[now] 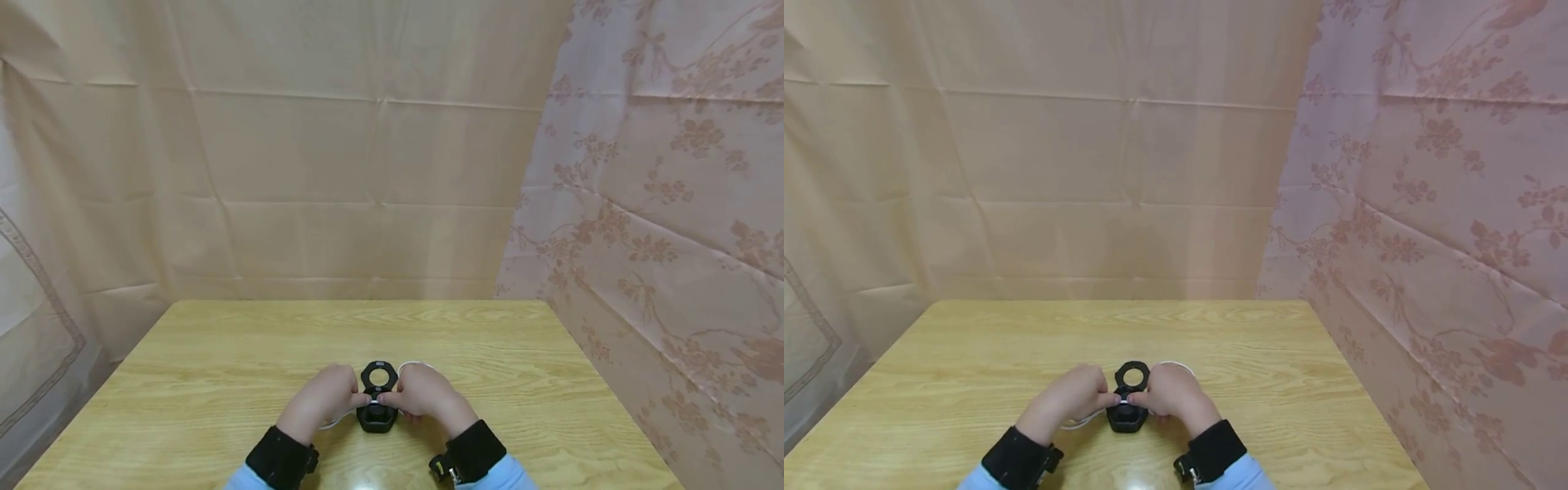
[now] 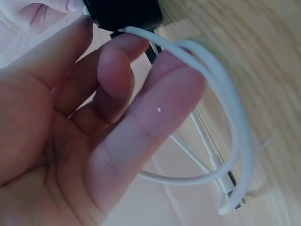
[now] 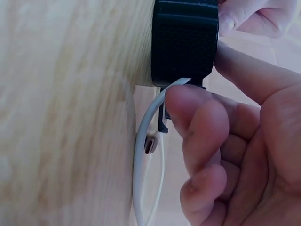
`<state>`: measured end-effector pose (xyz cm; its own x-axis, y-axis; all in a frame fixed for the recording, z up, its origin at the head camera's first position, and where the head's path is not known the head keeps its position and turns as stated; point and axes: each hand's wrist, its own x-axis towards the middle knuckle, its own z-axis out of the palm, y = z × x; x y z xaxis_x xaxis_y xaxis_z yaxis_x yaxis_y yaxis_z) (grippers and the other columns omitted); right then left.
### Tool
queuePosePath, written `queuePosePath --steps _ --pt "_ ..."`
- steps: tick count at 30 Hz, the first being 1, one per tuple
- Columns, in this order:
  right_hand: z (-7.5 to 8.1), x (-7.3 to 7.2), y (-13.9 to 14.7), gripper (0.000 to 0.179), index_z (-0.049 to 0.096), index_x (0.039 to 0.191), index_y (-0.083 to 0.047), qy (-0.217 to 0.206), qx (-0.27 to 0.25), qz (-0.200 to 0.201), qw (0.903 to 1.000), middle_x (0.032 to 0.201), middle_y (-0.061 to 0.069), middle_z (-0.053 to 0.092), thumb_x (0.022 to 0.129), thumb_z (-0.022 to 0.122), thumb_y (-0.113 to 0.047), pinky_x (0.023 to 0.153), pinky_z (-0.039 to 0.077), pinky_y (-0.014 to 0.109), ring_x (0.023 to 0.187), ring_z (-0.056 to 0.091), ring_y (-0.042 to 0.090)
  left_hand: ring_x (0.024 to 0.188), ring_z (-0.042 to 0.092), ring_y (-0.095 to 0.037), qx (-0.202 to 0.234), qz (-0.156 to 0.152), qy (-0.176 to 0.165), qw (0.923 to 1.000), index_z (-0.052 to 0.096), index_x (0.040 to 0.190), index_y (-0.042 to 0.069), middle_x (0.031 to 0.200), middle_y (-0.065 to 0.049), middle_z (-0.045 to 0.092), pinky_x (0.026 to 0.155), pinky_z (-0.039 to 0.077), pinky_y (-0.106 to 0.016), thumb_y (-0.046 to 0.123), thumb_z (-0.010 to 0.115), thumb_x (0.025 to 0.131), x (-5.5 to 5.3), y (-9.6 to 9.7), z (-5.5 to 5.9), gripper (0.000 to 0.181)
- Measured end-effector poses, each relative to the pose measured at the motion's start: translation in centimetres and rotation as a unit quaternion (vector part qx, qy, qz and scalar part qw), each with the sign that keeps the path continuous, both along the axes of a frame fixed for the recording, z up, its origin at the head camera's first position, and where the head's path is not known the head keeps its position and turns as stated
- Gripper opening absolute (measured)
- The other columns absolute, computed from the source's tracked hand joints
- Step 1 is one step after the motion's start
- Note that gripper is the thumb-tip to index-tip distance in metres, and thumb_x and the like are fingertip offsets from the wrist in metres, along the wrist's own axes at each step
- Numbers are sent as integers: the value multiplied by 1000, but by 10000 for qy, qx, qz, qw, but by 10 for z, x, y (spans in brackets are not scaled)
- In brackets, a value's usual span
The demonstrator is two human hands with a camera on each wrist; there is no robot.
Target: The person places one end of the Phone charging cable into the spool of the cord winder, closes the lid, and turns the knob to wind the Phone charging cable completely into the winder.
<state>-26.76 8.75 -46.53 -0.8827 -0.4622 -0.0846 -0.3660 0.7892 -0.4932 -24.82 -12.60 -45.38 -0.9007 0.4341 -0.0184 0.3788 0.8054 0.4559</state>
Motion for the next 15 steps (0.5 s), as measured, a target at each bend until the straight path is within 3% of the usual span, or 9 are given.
queuePosePath --steps 6,10,15 --pt "0 -3 0 54 66 51 -10 -328 -234 108 9991 42 -4 55 93 73 -45 46 41 24 37 57 14 42 29 -6 -41 0 -49 10000 56 50 13 45 15 29 45 22 -24 30 77 92 -2 0 0 50" --pt "2 -4 1 52 67 52 -9 -451 -269 147 9985 42 -3 56 92 75 -41 41 36 22 37 57 14 38 31 -4 21 24 -331 9994 53 49 13 42 13 32 42 24 -22 29 77 92 -4 -1 -1 52" --pt "4 -3 1 50 67 52 -9 -463 -319 138 9983 42 -2 56 91 76 -38 39 40 23 37 57 14 34 34 -4 134 90 -515 9985 56 49 9 39 12 35 39 26 -22 27 78 90 -6 1 -1 50"
